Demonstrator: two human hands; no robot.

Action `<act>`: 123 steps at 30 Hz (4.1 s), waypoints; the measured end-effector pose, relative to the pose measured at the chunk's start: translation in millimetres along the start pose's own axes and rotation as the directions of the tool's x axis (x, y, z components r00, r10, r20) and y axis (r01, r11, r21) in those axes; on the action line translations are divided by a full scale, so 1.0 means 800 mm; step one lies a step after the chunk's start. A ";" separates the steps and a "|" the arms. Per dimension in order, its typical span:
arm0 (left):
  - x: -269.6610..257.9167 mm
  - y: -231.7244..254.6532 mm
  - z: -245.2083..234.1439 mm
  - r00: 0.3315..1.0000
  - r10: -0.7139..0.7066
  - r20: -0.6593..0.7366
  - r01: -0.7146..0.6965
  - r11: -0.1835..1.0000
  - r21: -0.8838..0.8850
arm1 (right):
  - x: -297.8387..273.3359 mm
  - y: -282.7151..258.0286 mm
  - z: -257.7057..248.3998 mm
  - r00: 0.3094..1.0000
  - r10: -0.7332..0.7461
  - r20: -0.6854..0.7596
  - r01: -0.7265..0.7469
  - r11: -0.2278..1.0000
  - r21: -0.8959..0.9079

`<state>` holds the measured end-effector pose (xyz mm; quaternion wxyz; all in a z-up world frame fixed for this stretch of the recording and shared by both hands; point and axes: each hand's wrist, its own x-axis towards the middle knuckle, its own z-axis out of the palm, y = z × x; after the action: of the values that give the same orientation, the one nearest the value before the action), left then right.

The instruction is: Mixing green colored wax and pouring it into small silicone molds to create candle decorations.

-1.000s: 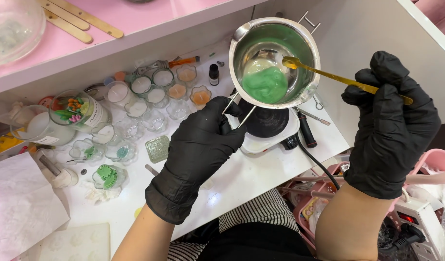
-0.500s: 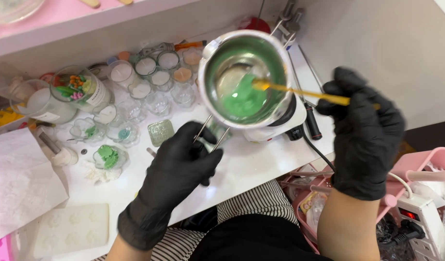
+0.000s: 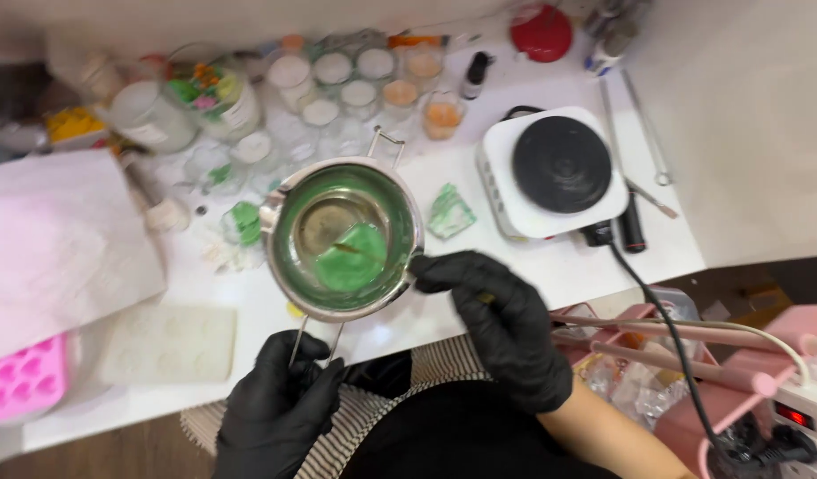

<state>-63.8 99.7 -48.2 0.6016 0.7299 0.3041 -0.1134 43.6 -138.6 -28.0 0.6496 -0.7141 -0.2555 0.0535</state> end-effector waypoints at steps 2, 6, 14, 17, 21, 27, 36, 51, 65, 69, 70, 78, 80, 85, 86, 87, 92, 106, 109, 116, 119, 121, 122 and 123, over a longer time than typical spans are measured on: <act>-0.008 -0.010 -0.005 0.997 0.056 -0.049 -0.054 0.997 0.046 | 0.002 0.014 0.006 1.000 0.008 -0.019 -0.007 0.999 0.043; -0.017 -0.014 -0.012 0.950 0.306 -0.059 -0.285 0.929 0.235 | 0.007 0.044 0.007 0.978 0.030 -0.205 -0.006 0.993 0.116; -0.020 -0.024 -0.002 0.925 0.372 -0.080 -0.327 0.883 0.336 | 0.006 0.084 0.015 0.968 0.053 -0.244 0.016 0.961 0.274; -0.021 -0.021 0.001 0.917 0.393 -0.066 -0.342 0.860 0.378 | 0.001 0.101 0.022 0.966 0.060 -0.251 0.017 0.956 0.293; -0.025 -0.014 0.006 0.921 0.387 -0.032 -0.338 0.839 0.426 | -0.006 0.120 0.023 0.952 0.054 -0.301 0.042 0.952 0.303; -0.028 -0.009 0.013 0.896 0.444 0.001 -0.407 0.820 0.402 | -0.017 0.145 0.005 0.919 0.210 -0.335 -0.038 0.890 0.454; -0.024 -0.012 0.021 0.889 0.458 -0.004 -0.427 0.830 0.358 | -0.036 0.152 -0.021 0.878 0.344 -0.334 -0.115 0.828 0.549; -0.013 -0.022 0.006 0.910 0.406 -0.088 -0.332 0.838 0.433 | -0.084 0.143 -0.047 0.873 0.204 -0.444 -0.065 0.949 0.309; -0.012 -0.024 0.014 0.899 0.429 -0.089 -0.359 0.838 0.412 | -0.060 0.157 -0.062 0.825 0.361 -0.436 -0.122 0.865 0.486; -0.016 -0.026 0.017 0.885 0.461 -0.062 -0.399 0.821 0.408 | -0.041 0.132 -0.026 0.852 0.276 -0.445 -0.051 0.889 0.455; -0.017 -0.027 0.018 0.874 0.483 -0.058 -0.421 0.810 0.409 | -0.036 0.123 -0.013 0.877 0.193 -0.439 -0.010 0.922 0.387; -0.024 -0.023 0.020 0.864 0.503 -0.019 -0.440 0.774 0.455 | -0.032 0.146 0.009 0.907 0.174 -0.383 -0.026 0.932 0.361; -0.024 -0.024 0.021 0.874 0.485 -0.011 -0.426 0.777 0.464 | -0.035 0.157 0.001 0.894 0.243 -0.376 -0.069 0.904 0.422; -0.024 -0.027 0.022 0.843 0.537 -0.032 -0.462 0.754 0.467 | -0.044 0.169 -0.026 0.780 0.514 -0.357 -0.198 0.744 0.639; -0.022 -0.029 0.021 0.843 0.537 -0.030 -0.463 0.754 0.467 | -0.048 0.168 -0.033 0.779 0.514 -0.359 -0.198 0.744 0.638; -0.020 -0.030 0.021 0.840 0.541 -0.035 -0.462 0.748 0.477 | -0.051 0.167 -0.040 0.773 0.512 -0.373 -0.187 0.747 0.638; -0.014 -0.029 0.019 0.848 0.526 -0.056 -0.428 0.745 0.512 | -0.071 0.148 -0.061 0.779 0.462 -0.424 -0.167 0.805 0.569; -0.010 -0.023 0.011 0.922 0.380 -0.073 -0.316 0.849 0.422 | -0.081 0.137 -0.050 0.875 0.196 -0.442 -0.087 0.963 0.254; -0.011 -0.025 0.013 0.918 0.388 -0.076 -0.322 0.845 0.426 | -0.068 0.154 -0.056 0.840 0.322 -0.437 -0.108 0.888 0.447; -0.017 -0.030 0.020 0.878 0.472 -0.079 -0.378 0.785 0.491 | -0.037 0.134 0.001 0.860 0.299 -0.414 -0.058 0.862 0.503; -0.019 -0.029 0.021 0.860 0.505 -0.069 -0.411 0.767 0.493 | -0.032 0.137 0.015 0.904 0.155 -0.399 -0.003 0.934 0.356; -0.019 -0.029 0.022 0.854 0.517 -0.053 -0.428 0.757 0.493 | -0.029 0.144 0.015 0.908 0.183 -0.376 -0.034 0.929 0.369; -0.019 -0.029 0.022 0.855 0.516 -0.053 -0.427 0.758 0.493 | -0.031 0.154 0.009 0.908 0.184 -0.376 -0.035 0.929 0.369; -0.019 -0.030 0.023 0.852 0.521 -0.048 -0.434 0.756 0.489 | -0.033 0.164 0.003 0.896 0.264 -0.357 -0.092 0.897 0.433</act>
<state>-86.0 79.9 -63.8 0.3891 0.9117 0.1246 0.0425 58.8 -150.9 -160.3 0.8141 -0.5797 -0.0302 0.0162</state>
